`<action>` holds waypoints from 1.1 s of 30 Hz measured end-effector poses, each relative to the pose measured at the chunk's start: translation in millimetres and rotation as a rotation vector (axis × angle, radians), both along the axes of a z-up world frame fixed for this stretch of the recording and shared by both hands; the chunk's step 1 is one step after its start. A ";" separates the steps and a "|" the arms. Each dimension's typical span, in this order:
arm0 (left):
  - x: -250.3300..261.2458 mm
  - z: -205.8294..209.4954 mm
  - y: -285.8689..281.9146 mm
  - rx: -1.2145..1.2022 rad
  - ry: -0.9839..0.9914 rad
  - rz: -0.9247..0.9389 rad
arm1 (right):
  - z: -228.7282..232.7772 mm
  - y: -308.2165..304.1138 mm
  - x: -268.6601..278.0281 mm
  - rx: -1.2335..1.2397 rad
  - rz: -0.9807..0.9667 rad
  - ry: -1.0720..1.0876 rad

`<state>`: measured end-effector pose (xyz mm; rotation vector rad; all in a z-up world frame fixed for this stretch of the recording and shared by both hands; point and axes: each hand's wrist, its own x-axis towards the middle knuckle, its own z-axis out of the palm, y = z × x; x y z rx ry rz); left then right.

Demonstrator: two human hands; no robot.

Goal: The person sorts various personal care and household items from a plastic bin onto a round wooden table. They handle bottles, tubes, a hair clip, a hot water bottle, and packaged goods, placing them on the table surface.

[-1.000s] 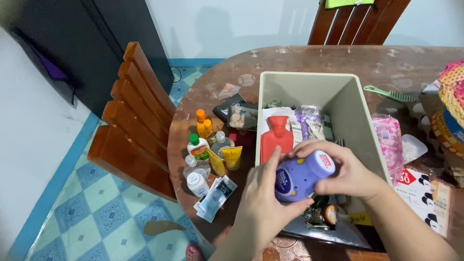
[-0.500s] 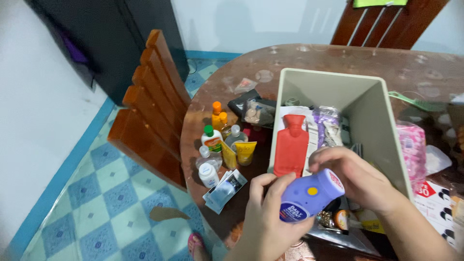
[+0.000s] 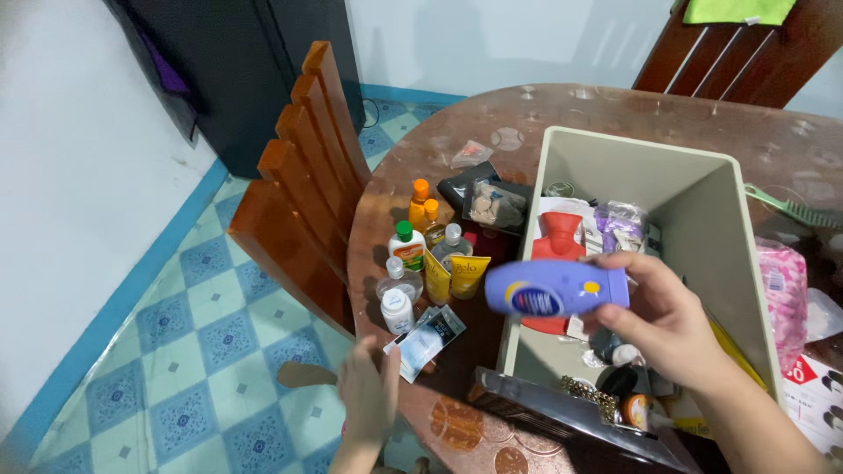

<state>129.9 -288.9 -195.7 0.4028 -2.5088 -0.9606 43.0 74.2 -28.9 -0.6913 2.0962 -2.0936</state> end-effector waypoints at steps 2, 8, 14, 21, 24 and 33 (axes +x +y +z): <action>2.9 -14.0 3.3 -0.042 -0.174 -0.018 | 1.3 -10.7 -3.9 0.012 -0.031 0.040; 2.4 -10.0 11.7 -0.191 -0.340 -0.121 | 24.3 -56.5 -9.5 0.247 -0.028 0.088; 2.0 -10.4 8.7 -0.214 -0.291 -0.231 | 54.8 -106.4 -23.9 0.565 0.137 0.338; 15.8 -27.3 19.6 -0.135 -0.293 -0.368 | 37.3 -162.4 -42.1 0.889 0.506 0.403; 20.5 -42.7 20.7 -0.130 -0.134 -0.363 | 9.5 -180.1 -55.6 1.057 0.624 0.434; 20.8 -62.8 20.5 -0.130 -0.233 -0.364 | -65.8 -208.2 -85.7 1.325 0.642 0.458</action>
